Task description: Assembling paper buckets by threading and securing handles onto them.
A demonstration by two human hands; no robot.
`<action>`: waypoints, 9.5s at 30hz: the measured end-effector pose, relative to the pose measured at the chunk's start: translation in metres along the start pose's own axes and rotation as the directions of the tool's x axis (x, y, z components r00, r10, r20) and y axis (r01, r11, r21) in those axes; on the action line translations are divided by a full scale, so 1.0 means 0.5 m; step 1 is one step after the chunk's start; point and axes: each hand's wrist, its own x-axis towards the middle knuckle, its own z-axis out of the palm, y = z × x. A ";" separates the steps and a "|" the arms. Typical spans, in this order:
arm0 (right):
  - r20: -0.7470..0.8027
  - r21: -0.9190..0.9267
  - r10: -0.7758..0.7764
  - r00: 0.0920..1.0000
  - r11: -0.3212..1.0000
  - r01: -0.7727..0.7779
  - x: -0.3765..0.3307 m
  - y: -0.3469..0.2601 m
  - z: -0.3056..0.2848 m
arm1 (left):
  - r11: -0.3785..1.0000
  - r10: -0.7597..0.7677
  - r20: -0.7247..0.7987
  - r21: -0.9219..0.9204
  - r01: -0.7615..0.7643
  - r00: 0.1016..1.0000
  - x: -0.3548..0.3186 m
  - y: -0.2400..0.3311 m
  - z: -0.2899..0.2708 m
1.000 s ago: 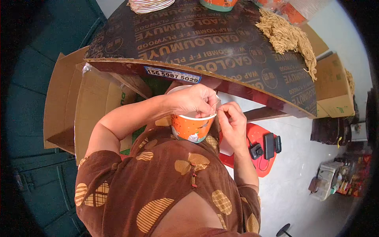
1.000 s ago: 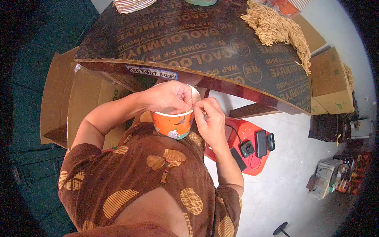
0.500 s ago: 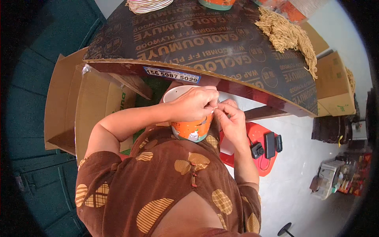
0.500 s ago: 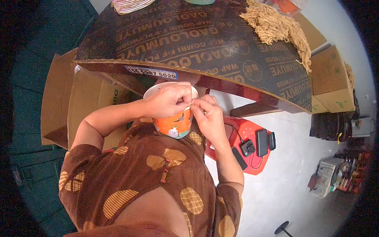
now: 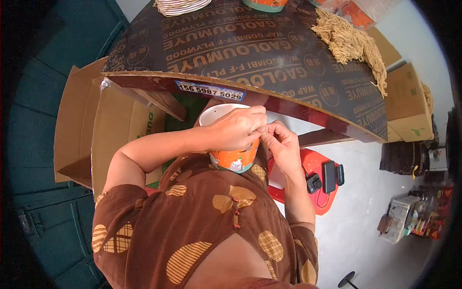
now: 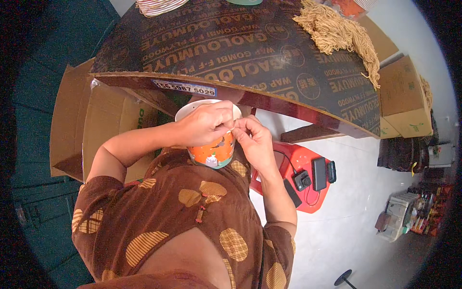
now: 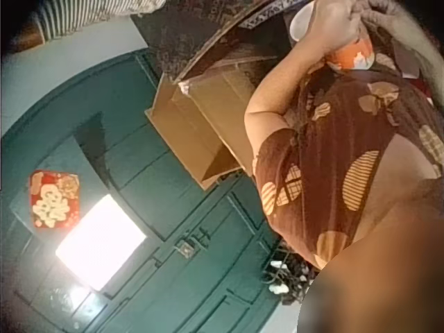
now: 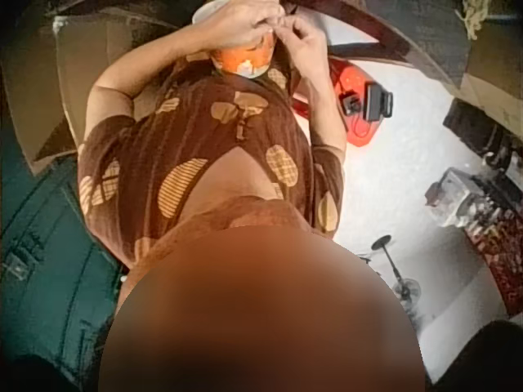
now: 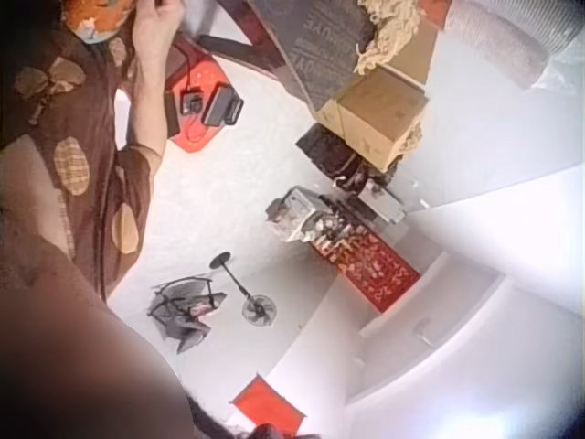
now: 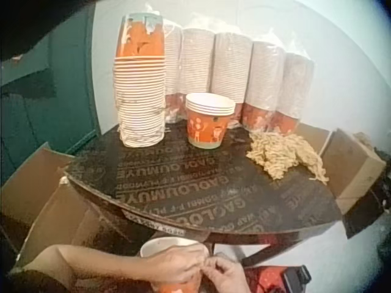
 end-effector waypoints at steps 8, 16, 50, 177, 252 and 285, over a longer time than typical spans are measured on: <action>-0.025 -0.109 -0.184 0.983 0.978 0.180 0.003 0.024 -0.005 | 0.998 -0.061 0.021 -0.027 0.062 0.998 0.003 -0.002 0.001; 0.049 -0.059 -0.095 0.994 0.993 0.098 0.003 0.001 -0.011 | 0.998 0.015 0.051 0.059 -0.018 0.999 0.002 0.008 -0.002; 0.020 -0.114 -0.104 0.994 0.988 0.106 0.005 0.017 -0.010 | 0.986 -0.115 0.040 -0.120 0.119 0.993 0.008 -0.015 -0.002; -0.188 -0.199 -0.247 0.950 0.957 0.210 -0.030 0.005 0.040 | 0.918 -0.394 0.092 -0.022 0.397 0.915 -0.015 0.034 -0.021; -0.093 -0.379 -0.233 0.968 0.907 0.182 -0.043 0.007 0.003 | 0.907 -0.399 0.148 -0.083 0.413 0.905 -0.014 0.015 -0.019; -0.074 0.506 -0.259 0.963 0.823 0.260 -0.039 0.017 -0.012 | 0.917 -0.377 0.211 -0.054 0.396 0.902 -0.015 0.021 -0.028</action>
